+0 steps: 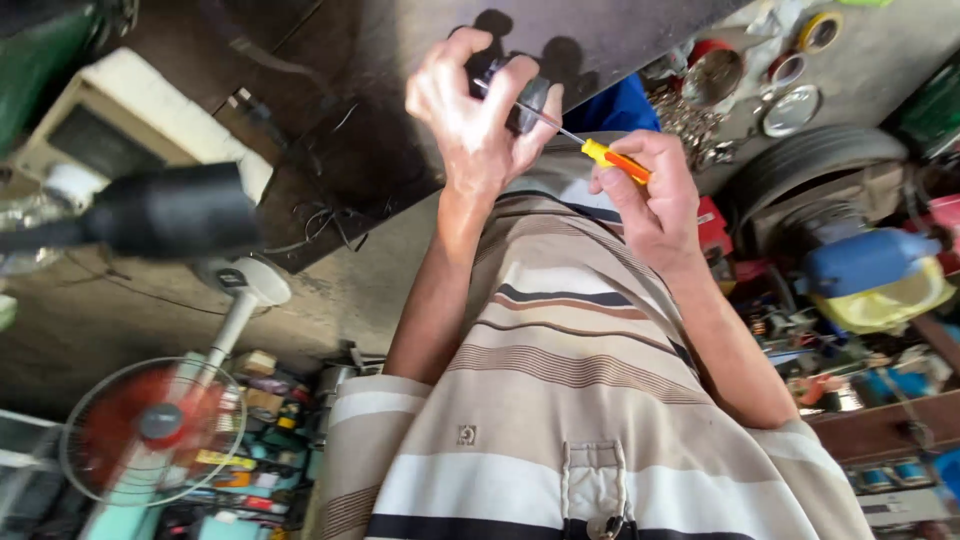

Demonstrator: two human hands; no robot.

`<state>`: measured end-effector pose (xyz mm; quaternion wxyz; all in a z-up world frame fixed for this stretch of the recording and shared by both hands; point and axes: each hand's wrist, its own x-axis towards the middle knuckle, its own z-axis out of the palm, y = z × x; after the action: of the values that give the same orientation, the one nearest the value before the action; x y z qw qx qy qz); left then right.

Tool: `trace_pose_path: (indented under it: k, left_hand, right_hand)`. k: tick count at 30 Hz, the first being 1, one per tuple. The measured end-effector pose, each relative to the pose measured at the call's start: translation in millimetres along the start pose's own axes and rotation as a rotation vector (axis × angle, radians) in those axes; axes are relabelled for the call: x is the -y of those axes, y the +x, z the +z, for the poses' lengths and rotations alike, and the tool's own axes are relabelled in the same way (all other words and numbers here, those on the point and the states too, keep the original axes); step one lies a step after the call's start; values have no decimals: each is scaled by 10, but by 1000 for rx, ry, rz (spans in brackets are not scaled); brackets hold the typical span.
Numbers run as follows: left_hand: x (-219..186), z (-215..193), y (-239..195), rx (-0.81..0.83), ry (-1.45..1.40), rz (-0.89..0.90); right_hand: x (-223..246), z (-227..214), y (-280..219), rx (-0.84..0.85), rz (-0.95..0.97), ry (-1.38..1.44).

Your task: The person uses a yellow-handled screwdriver to pry open a small cylindrical electronic component, then switches to a green-handled screwdriver to continue prying. The person removes a small internal part, wipes the component with a cloth, and continues prying at the seam.

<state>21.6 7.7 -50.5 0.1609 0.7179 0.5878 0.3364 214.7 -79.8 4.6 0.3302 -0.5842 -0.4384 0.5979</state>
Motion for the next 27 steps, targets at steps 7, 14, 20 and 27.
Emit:
trace_pose_path:
  k: [7,14,20,27]
  left_hand:
    - [16,183,-4,27,79,130]
    - [-35,288,-185,132,132,-39]
    - [-95,357,-178,70,178,13]
    - [-189,323,-332,-87,163,136]
  right_hand:
    - [-530,-594,-4,-303,-203,84]
    - [-1075,-601,32,-223,-193,236]
    - [-1559,-450,181,-176,-400,226]
    - [-1505,-399,199,-172,-552,3]
